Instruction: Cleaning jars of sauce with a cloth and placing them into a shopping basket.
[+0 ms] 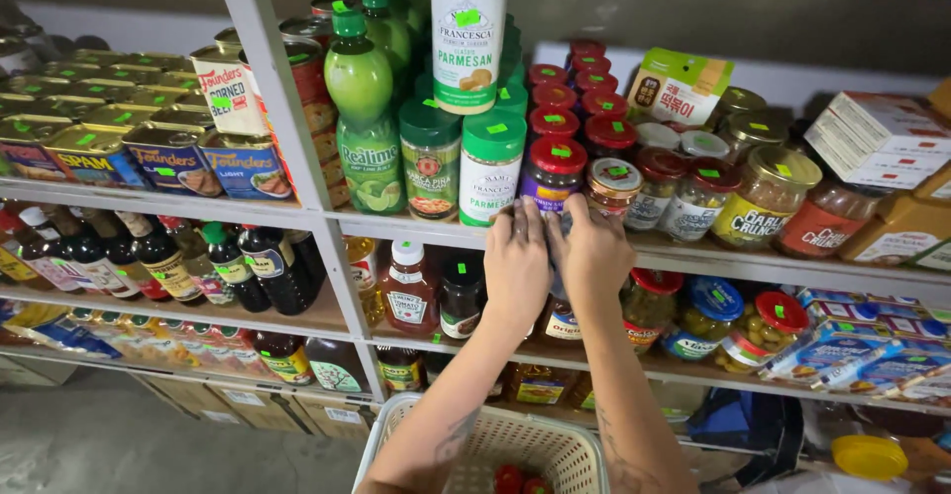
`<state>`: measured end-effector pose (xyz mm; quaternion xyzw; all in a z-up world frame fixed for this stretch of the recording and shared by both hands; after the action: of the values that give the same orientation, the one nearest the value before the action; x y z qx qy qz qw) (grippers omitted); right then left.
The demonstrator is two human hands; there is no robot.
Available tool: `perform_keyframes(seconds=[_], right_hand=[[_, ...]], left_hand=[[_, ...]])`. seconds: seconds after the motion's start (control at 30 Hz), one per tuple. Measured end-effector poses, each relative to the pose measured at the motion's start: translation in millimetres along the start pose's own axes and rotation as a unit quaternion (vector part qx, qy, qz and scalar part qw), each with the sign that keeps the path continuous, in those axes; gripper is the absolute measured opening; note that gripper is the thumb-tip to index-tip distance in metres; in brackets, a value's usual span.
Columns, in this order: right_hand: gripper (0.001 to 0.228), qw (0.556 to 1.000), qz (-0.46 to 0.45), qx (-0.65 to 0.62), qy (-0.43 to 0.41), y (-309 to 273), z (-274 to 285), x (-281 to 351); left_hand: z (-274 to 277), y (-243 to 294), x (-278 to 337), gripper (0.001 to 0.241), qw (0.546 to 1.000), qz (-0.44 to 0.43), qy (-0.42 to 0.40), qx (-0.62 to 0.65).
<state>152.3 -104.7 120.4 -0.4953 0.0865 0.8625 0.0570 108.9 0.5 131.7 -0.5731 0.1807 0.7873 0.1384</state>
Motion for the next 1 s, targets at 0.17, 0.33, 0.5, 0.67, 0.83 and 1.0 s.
perform_keyframes(seconds=[0.17,0.33,0.5,0.67,0.83,1.0], right_hand=[[0.029,1.0,0.002,-0.01,0.009,0,1,-4],[0.028,0.995,0.044,-0.07,0.064,4,36,12],[0.037,0.991,0.071,-0.048,0.1,-1,42,16],[0.045,0.994,0.08,-0.026,0.068,-3,17,17],[0.032,0.997,0.065,-0.031,-0.025,-2,-13,17],[0.026,0.997,0.072,0.019,0.023,-5,-1,10]], left_hand=[[-3,-5,-1,0.036,1.0,0.008,0.024,0.012],[19,-9,-5,0.049,0.983,0.075,-0.071,0.15],[10,-16,-10,0.073,0.952,0.182,-0.14,0.201],[14,-10,-19,0.059,0.982,0.116,-0.075,0.13],[-15,-16,-13,0.063,0.971,0.161,-0.127,0.123],[-18,-20,-22,0.066,0.958,0.189,-0.161,0.147]])
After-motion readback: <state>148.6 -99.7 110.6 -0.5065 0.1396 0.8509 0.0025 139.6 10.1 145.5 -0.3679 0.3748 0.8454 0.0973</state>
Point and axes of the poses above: each hand's wrist, its own x-axis away from the middle knuckle, its own z-axis out of the back of the hand, y = z × x, the point moved 6 cm from there along -x, towards the middle knuckle, and after that the axes turned 12 degrees about x, right-handed, at the moved point
